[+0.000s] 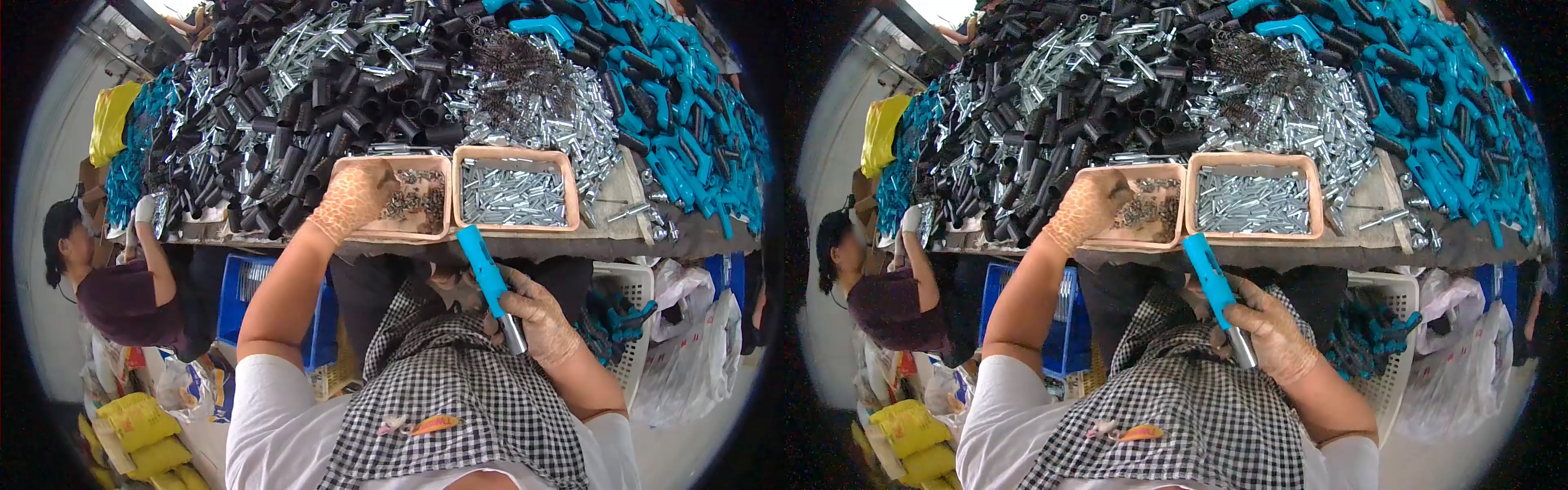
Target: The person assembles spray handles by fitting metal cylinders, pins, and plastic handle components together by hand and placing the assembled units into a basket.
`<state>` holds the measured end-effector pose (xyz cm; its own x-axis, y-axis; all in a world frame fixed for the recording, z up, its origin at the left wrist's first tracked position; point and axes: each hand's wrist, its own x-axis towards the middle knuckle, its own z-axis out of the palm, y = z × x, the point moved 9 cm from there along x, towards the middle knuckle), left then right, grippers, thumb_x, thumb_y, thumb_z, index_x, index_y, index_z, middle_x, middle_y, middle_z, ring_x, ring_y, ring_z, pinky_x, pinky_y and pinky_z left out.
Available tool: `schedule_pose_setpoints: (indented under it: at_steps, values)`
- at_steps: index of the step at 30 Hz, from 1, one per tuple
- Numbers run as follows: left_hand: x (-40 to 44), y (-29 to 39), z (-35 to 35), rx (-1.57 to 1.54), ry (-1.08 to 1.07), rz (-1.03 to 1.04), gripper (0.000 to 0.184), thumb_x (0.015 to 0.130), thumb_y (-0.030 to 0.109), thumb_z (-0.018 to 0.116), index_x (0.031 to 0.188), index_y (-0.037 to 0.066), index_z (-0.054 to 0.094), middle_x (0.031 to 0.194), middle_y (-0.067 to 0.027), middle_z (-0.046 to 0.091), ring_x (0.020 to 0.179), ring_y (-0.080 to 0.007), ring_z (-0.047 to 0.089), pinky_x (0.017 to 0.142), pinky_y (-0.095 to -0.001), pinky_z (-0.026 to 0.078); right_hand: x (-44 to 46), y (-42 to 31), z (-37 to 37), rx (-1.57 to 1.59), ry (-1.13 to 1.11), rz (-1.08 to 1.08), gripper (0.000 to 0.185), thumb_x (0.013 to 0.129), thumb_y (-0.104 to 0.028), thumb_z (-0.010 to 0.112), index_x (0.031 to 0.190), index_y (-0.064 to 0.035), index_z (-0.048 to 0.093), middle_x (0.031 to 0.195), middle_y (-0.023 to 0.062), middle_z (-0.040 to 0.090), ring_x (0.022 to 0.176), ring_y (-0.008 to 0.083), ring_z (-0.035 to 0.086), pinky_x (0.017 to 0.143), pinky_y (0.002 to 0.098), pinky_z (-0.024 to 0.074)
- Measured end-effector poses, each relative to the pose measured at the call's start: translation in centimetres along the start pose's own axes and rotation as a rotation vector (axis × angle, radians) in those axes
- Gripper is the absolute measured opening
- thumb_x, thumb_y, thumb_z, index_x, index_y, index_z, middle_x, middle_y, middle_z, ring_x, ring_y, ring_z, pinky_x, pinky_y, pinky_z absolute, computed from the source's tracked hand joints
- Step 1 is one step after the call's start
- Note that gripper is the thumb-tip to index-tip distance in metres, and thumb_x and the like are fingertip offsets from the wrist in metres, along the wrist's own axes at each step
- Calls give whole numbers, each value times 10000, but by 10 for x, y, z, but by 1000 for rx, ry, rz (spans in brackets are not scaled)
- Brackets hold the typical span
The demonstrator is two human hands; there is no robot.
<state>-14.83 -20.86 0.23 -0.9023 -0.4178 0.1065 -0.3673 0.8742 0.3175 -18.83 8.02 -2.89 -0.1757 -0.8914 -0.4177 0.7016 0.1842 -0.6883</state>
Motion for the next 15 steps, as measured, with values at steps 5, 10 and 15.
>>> schedule_pose_setpoints:
  at_steps: [5, 10, 15]
  values:
    - [-12, -8, -21, -250, 51, -80, 160, 822, 119, 713, 920, -3, 680, 861, -168, 688, 821, -288, 679, 764, -390, 530, 2, 5, -2, 29, 22, 6, 686, 868, -264, 685, 1434, 38, 444, 1161, 158, 647, 737, 171, 672, 631, 299, 560]
    - [-19, -19, -18, -301, 31, -132, 169, 846, 92, 722, 977, -7, 683, 873, -87, 694, 813, -156, 652, 762, -323, 533, 4, 5, 3, 22, -7, 30, 711, 858, -288, 696, 1439, 33, 443, 1164, 161, 654, 737, 161, 670, 632, 291, 561]
    - [-23, -31, -9, -464, 79, -153, 167, 884, 59, 690, 1024, -31, 709, 947, -100, 712, 891, -138, 665, 813, -307, 543, 4, 6, 2, 23, -4, 32, 709, 858, -303, 699, 1439, 22, 454, 1161, 152, 656, 737, 151, 668, 629, 277, 558]
